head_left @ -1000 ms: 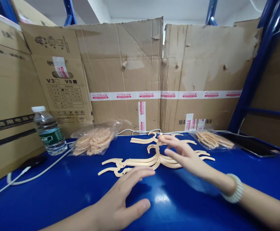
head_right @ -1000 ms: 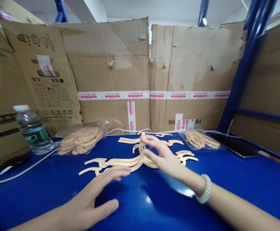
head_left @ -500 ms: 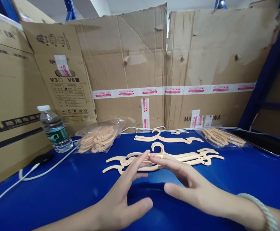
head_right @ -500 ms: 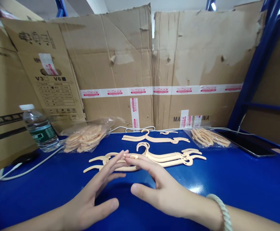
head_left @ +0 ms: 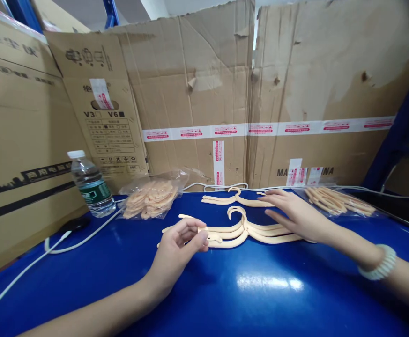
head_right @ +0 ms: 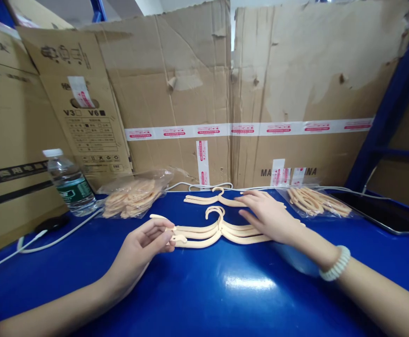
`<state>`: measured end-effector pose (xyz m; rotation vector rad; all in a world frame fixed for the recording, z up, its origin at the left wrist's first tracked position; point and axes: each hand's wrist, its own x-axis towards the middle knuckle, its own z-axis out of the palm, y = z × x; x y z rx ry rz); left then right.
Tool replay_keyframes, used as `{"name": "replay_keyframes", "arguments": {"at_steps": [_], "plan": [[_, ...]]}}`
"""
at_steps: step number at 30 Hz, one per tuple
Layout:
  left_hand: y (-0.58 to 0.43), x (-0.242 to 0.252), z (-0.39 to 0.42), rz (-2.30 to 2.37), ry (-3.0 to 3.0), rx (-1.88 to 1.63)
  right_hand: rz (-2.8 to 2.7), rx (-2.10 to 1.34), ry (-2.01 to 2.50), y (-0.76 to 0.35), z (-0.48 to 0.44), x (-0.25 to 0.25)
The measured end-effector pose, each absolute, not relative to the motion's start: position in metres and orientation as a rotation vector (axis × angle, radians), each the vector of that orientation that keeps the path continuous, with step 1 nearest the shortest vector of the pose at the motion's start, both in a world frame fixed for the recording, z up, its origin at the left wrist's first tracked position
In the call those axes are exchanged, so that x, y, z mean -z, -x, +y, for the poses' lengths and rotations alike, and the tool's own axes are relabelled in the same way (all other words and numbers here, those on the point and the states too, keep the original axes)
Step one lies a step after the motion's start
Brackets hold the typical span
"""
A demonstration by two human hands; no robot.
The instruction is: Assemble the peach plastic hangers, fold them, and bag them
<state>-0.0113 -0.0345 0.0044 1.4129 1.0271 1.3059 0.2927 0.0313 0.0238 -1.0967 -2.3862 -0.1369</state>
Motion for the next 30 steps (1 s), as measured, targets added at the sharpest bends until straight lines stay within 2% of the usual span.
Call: {"name": "replay_keyframes", "arguments": {"at_steps": [4,8,18,22,30], "plan": [[0.011,-0.006,-0.034,0.998,-1.418,-1.333,-2.453,0.223,1.334,-0.320,0.064,-0.002],[0.009,-0.009,-0.036,0.964,-1.350,-1.350,-2.465,0.231,1.312,-0.320,0.071,0.010],[0.014,-0.008,-0.030,0.983,-1.298,-1.416,-2.311,0.117,1.207,-0.311,0.065,-0.004],[0.015,-0.010,-0.028,0.926,-1.101,-1.469,-2.214,-0.031,1.211,-0.312,0.055,-0.016],[0.018,-0.010,-0.027,0.983,-1.046,-1.399,-2.253,-0.548,1.119,-0.321,0.031,-0.051]]}}
